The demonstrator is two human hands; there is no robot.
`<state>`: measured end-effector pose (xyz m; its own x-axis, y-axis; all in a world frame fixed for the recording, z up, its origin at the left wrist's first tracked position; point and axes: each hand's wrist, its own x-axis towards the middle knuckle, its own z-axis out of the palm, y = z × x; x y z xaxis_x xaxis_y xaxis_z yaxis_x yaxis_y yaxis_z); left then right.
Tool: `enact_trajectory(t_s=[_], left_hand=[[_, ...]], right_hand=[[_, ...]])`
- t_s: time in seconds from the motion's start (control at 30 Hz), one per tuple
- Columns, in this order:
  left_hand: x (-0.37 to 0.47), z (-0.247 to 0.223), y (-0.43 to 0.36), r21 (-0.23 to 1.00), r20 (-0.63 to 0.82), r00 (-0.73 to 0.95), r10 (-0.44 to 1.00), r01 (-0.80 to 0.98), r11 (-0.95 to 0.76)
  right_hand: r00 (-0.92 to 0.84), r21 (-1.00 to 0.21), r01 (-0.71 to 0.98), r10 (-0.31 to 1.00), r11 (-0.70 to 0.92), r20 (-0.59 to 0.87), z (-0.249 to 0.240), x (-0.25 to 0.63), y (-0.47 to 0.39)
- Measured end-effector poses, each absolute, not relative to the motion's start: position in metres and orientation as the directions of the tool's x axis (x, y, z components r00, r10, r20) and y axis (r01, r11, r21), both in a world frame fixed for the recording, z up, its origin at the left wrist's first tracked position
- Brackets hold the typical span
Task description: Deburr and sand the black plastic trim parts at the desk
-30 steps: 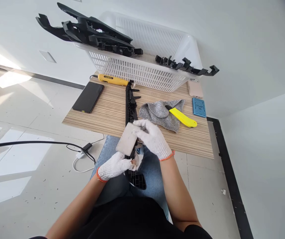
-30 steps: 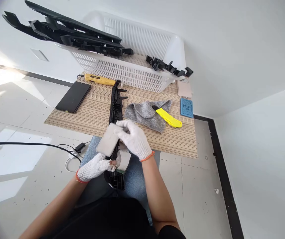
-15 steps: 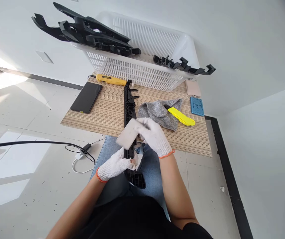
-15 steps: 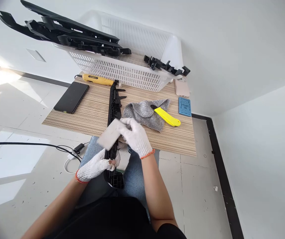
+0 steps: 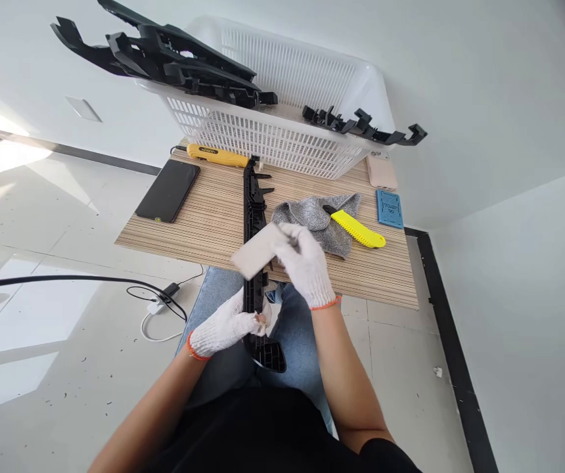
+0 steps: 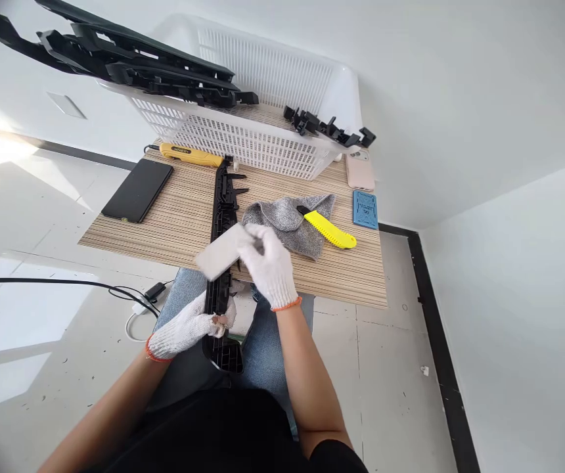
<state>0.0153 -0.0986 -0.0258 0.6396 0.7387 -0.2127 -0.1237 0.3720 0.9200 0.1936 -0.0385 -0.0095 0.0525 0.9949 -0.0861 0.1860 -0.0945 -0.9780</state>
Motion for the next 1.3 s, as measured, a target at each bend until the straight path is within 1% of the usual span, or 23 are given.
enact_trajectory(t_s=[0.03, 0.07, 0.1, 0.17, 0.23, 0.33, 0.43, 0.47, 0.57, 0.6, 0.7, 0.73, 0.83, 0.87, 0.93, 1.0, 1.07, 1.13, 1.3], left_hand=[[0.015, -0.026, -0.098, 0.917, -0.218, 0.643, 0.734, -0.122, 0.380], [0.015, -0.026, -0.098, 0.915, -0.220, 0.642, 0.735, -0.126, 0.384], [0.015, -0.026, -0.098, 0.915, -0.220, 0.638, 0.738, -0.128, 0.384], [0.015, -0.027, -0.099, 0.919, -0.218, 0.623, 0.751, -0.129, 0.373], [0.014, -0.029, -0.099, 0.921, -0.216, 0.618, 0.755, -0.128, 0.368], [0.014, -0.030, -0.099, 0.919, -0.235, 0.626, 0.743, -0.105, 0.380], [0.015, -0.029, -0.098, 0.921, -0.235, 0.637, 0.734, -0.096, 0.379], [0.015, -0.028, -0.098, 0.919, -0.237, 0.640, 0.731, -0.097, 0.382], [0.016, -0.025, -0.098, 0.915, -0.240, 0.650, 0.721, -0.097, 0.391], [0.016, -0.025, -0.098, 0.917, -0.235, 0.651, 0.722, -0.099, 0.388], [0.016, -0.025, -0.098, 0.921, -0.230, 0.644, 0.730, -0.100, 0.377], [0.015, -0.026, -0.099, 0.919, -0.237, 0.640, 0.731, -0.097, 0.383], [0.015, -0.029, -0.100, 0.909, -0.240, 0.644, 0.726, -0.113, 0.401], [0.015, -0.029, -0.100, 0.910, -0.230, 0.647, 0.727, -0.121, 0.396], [0.015, -0.029, -0.099, 0.918, -0.211, 0.646, 0.733, -0.128, 0.376], [0.015, -0.028, -0.099, 0.918, -0.221, 0.642, 0.734, -0.116, 0.378], [0.015, -0.027, -0.098, 0.907, -0.250, 0.646, 0.721, -0.105, 0.408], [0.015, -0.026, -0.098, 0.894, -0.270, 0.653, 0.707, -0.102, 0.436], [0.016, -0.026, -0.099, 0.894, -0.243, 0.629, 0.739, -0.151, 0.422]], right_hand=[[-0.001, -0.976, 0.204, 0.996, -0.082, -0.084, -0.009, 0.195, -0.039], [-0.013, -0.973, 0.210, 0.995, -0.096, -0.101, -0.008, 0.197, -0.039], [0.022, -0.971, 0.199, 0.991, -0.132, -0.130, -0.008, 0.199, -0.039], [0.147, -0.967, 0.157, 0.973, -0.199, -0.176, -0.009, 0.203, -0.038], [0.205, -0.969, 0.160, 0.966, -0.190, -0.155, -0.010, 0.207, -0.037], [0.147, -0.969, 0.195, 0.981, -0.151, -0.123, -0.011, 0.211, -0.036], [0.142, -0.967, 0.163, 0.974, -0.198, -0.176, -0.008, 0.208, -0.037], [0.115, -0.969, 0.161, 0.979, -0.186, -0.168, -0.007, 0.206, -0.038], [-0.047, -0.979, 0.183, 0.994, -0.093, -0.103, -0.006, 0.198, -0.041], [-0.057, -0.980, 0.174, 0.993, -0.094, -0.105, -0.006, 0.196, -0.042], [0.070, -0.979, 0.112, 0.984, -0.173, -0.165, -0.007, 0.193, -0.042], [0.083, -0.979, 0.106, 0.982, -0.177, -0.168, -0.007, 0.194, -0.041], [-0.048, -0.978, 0.137, 0.985, -0.158, -0.166, -0.007, 0.200, -0.039], [-0.059, -0.975, 0.140, 0.982, -0.172, -0.181, -0.008, 0.202, -0.039], [0.016, -0.970, 0.127, 0.979, -0.206, -0.205, -0.008, 0.204, -0.039], [0.065, -0.972, 0.124, 0.980, -0.197, -0.191, -0.009, 0.206, -0.040], [0.003, -0.978, 0.126, 0.986, -0.168, -0.169, -0.010, 0.205, -0.042], [-0.056, -0.979, 0.101, 0.981, -0.177, -0.183, -0.010, 0.204, -0.044], [0.023, -0.965, -0.060, 0.966, -0.255, -0.257, -0.003, 0.205, -0.044]])
